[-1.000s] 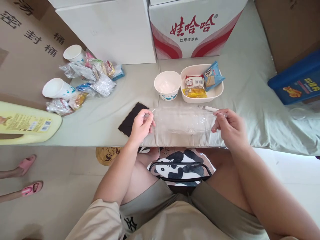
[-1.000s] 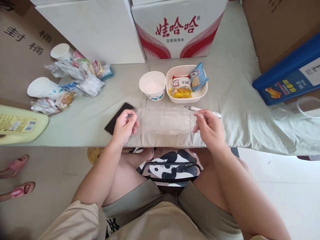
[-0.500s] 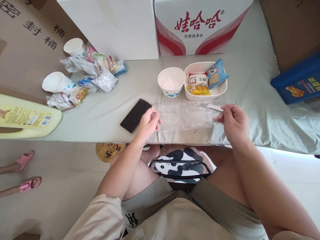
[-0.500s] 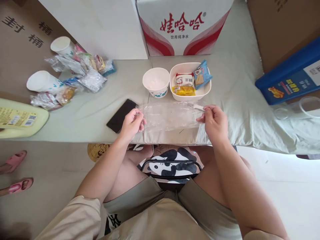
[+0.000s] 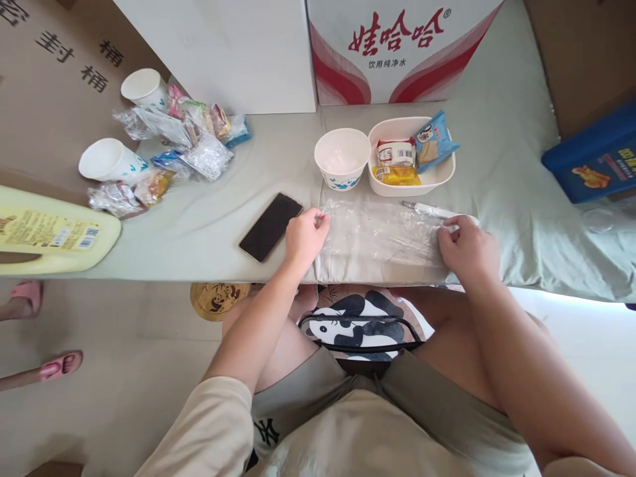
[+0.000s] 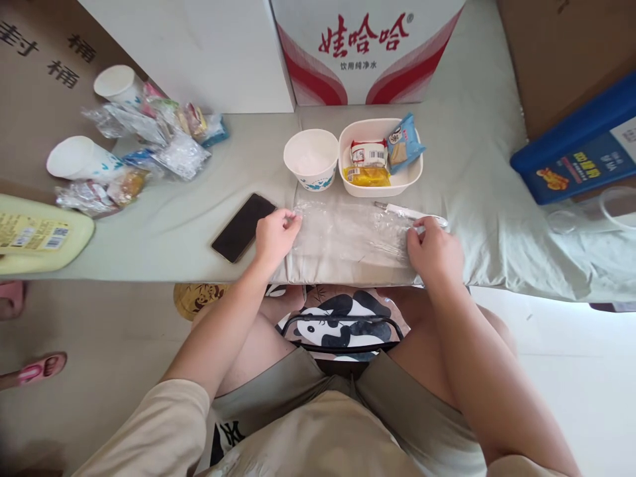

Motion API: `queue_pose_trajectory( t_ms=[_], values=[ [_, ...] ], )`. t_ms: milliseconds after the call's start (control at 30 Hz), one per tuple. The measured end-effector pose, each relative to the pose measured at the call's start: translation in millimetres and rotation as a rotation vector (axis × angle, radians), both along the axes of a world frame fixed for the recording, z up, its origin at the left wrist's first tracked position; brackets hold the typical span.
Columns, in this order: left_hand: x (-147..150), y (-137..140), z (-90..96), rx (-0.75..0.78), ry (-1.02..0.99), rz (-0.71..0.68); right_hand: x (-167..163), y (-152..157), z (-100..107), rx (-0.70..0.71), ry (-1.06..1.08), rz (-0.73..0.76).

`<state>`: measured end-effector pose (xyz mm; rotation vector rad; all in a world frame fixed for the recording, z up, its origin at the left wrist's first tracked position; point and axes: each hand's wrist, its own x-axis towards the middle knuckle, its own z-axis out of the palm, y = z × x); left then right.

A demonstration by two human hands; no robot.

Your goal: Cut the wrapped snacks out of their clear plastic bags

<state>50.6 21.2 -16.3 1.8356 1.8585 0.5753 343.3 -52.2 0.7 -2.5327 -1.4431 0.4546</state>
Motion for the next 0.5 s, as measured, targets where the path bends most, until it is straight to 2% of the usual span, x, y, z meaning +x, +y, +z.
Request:
queue_pose_trajectory(
  t_ms=[67,133,233,367,500],
  values=[
    [6,3,-0.2,0.040,0.096,0.012,-4,0,0,-0.018,-0.049,-0.015],
    [12,3,1.1,0.076,0.159,0.025,-7,0,0,0.021,-0.098,-0.018],
    [16,0,4.5,0.075,0.201,0.017,-9,-4,-3,0.105,-0.130,0.071],
    [13,2,3.3,0.045,0.134,-0.063,-5,-20,-9,0.132,-0.159,0.332],
    [6,9,-4.0,0.034,-0.109,-0.192,5,-39,-5,-0.008,-0.087,0.679]
  ],
)
